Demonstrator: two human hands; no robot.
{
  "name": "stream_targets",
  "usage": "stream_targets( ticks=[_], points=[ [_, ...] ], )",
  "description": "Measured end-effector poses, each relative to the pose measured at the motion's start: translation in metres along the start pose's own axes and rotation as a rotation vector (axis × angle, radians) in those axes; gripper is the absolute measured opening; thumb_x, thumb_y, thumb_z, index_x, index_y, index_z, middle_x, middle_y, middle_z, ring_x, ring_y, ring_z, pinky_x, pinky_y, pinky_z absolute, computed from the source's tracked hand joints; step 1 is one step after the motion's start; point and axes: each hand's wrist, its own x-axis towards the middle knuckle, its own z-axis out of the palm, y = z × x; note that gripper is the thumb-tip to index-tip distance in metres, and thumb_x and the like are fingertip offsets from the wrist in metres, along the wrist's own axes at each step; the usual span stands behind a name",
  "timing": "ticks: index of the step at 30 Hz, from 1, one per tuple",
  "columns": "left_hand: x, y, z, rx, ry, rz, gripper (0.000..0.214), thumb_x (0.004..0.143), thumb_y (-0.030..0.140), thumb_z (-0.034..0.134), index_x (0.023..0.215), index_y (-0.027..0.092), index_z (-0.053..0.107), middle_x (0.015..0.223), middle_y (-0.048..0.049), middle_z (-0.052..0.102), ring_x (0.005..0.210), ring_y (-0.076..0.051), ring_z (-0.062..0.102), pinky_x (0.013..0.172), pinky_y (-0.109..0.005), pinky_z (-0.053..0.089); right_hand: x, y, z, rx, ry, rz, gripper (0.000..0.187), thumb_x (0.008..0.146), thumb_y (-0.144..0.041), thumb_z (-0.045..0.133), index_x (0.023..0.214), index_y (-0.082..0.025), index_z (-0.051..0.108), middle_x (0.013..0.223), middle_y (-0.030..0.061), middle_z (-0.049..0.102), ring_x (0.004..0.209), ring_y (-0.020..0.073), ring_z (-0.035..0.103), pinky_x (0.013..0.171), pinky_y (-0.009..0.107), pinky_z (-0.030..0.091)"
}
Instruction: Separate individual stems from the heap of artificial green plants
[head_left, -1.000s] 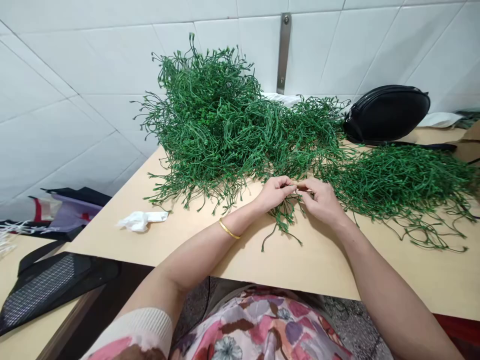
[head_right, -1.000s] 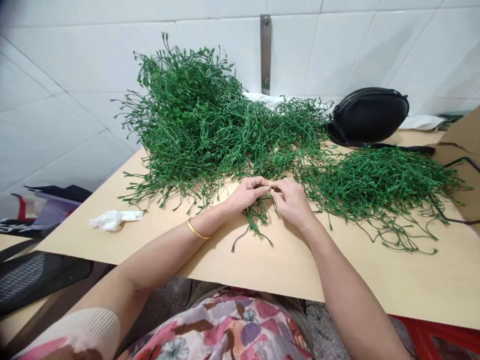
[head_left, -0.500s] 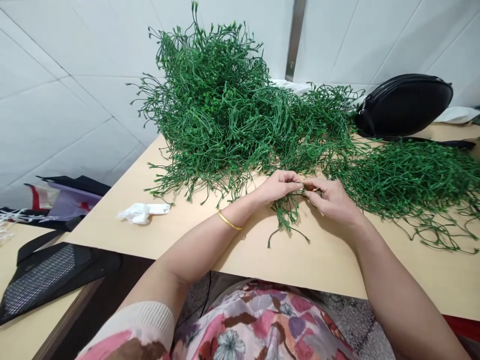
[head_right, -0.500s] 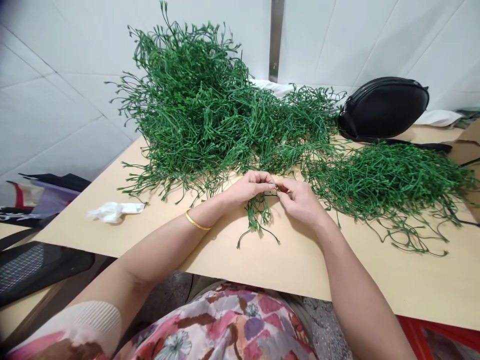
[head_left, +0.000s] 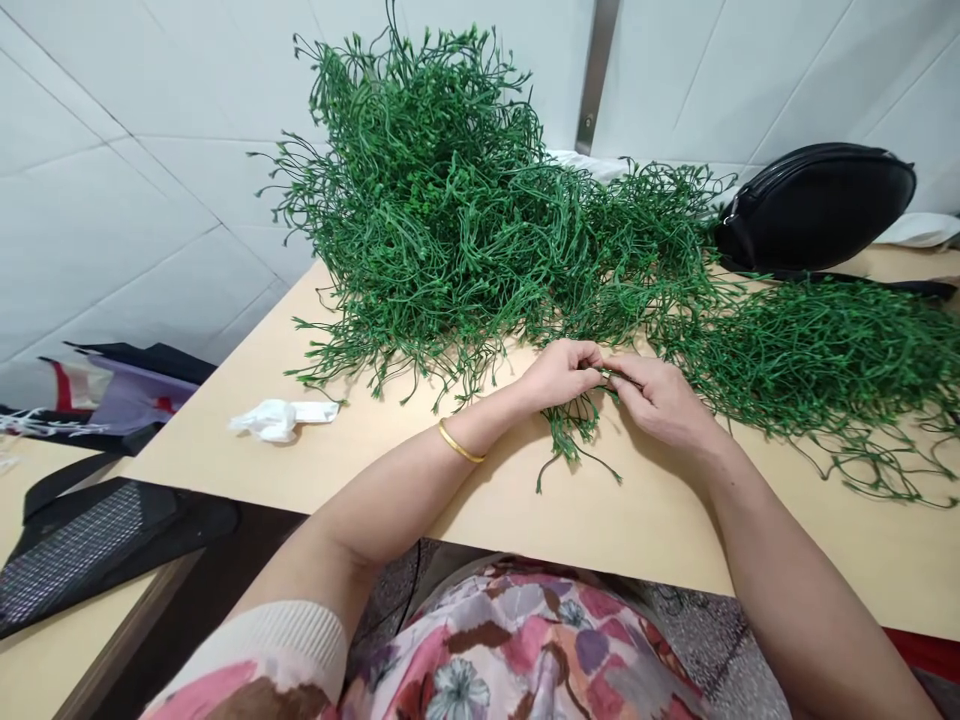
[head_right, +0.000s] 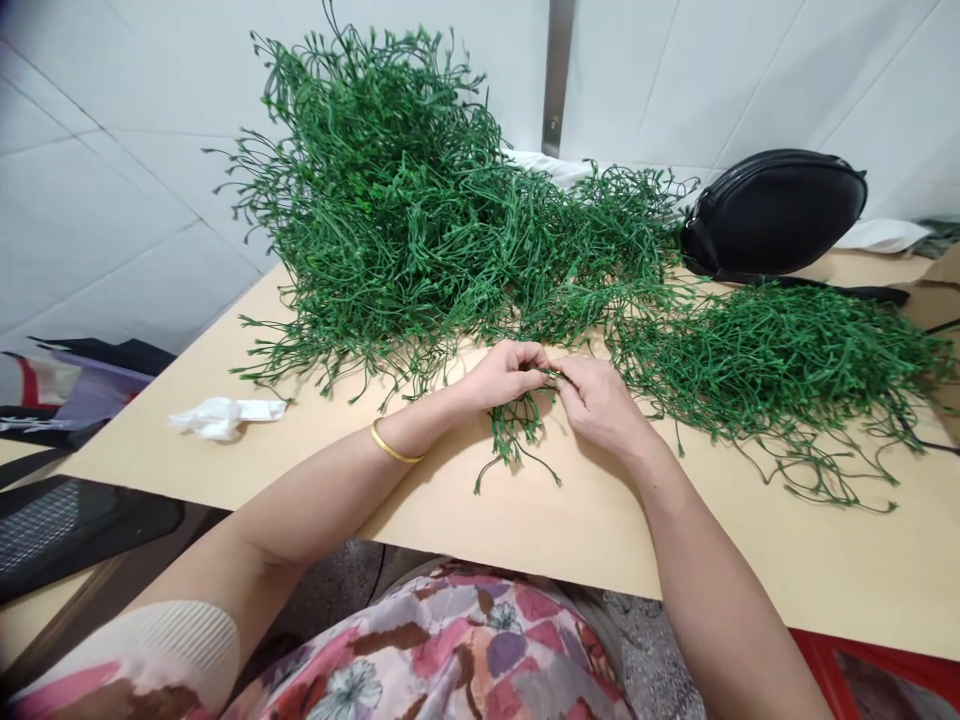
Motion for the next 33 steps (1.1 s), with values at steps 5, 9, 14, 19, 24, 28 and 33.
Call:
stream_targets(
  ticks=[5,9,14,19,24,28,33],
  points=[
    [-0.001,-0.003,0.004,0.252,0.047,0.086,0.010,0.072,0.021,0.048,0.067,0.015,0.054,0.062,0.0015,0.052,0.060,-0.010,0.044,0.057,-0.023,0.031,0.001,0.003,0.003,-0.095,0.026,-0.025,0.027,0.085,-0.020,0.041,0.097,-0.018,0.065,0.091,0.0095,0.065,0.084,0.0220,0.057,0.078,0.036,0.041],
    [-0.006,0.002,0.007,0.436,0.041,0.162,0.013,0.075,0.019,0.044,0.073,0.017,0.057,0.066,-0.0004,0.056,0.062,-0.012,0.047,0.060,-0.025,0.031,0.000,0.001,0.003,-0.066,0.066,0.033,0.024,0.085,-0.019,0.040,0.089,-0.019,0.063,0.086,0.0076,0.064,0.078,0.0198,0.055,0.072,0.032,0.040],
    [-0.007,0.004,0.009,0.620,0.095,0.136,0.017,0.075,0.018,0.044,0.077,0.019,0.060,0.069,-0.0028,0.060,0.065,-0.015,0.049,0.059,-0.026,0.029,-0.001,-0.007,0.008,-0.158,-0.003,0.224,0.022,0.088,-0.026,0.037,0.090,-0.020,0.058,0.068,0.0050,0.060,0.060,0.0189,0.051,0.056,0.029,0.031],
    [-0.006,-0.002,0.008,0.600,0.103,0.081,0.016,0.075,0.021,0.048,0.078,0.018,0.063,0.070,-0.0028,0.062,0.065,-0.015,0.050,0.059,-0.026,0.030,-0.002,-0.006,0.008,-0.188,-0.078,0.237,0.021,0.088,-0.028,0.037,0.091,-0.021,0.056,0.068,0.0045,0.059,0.060,0.0186,0.049,0.057,0.028,0.028],
    [-0.005,-0.005,0.006,0.495,0.008,0.170,0.020,0.079,0.031,0.052,0.076,0.017,0.067,0.067,-0.0018,0.062,0.065,-0.013,0.051,0.060,-0.024,0.032,-0.002,0.004,-0.001,0.094,-0.105,0.224,0.023,0.085,-0.030,0.043,0.066,-0.019,0.050,0.058,-0.0002,0.048,0.055,0.0131,0.041,0.055,0.027,0.028],
    [-0.005,-0.001,0.006,0.257,-0.009,0.265,0.026,0.080,0.035,0.053,0.067,0.015,0.065,0.061,-0.0006,0.057,0.060,-0.010,0.049,0.059,-0.023,0.033,-0.001,0.006,-0.011,0.722,0.036,0.259,0.030,0.079,-0.046,0.052,0.064,-0.020,0.048,0.046,-0.0079,0.028,0.043,0.0084,0.025,0.048,0.025,0.027],
    [-0.004,0.002,0.006,-0.176,0.054,0.065,0.023,0.075,0.033,0.057,0.065,0.013,0.060,0.060,0.0008,0.054,0.055,-0.007,0.043,0.055,-0.022,0.032,-0.001,0.009,-0.030,0.827,0.549,0.236,0.029,0.080,-0.050,0.052,0.070,-0.023,0.047,0.045,-0.0106,0.017,0.040,0.0081,0.019,0.053,0.029,0.034]
  ],
)
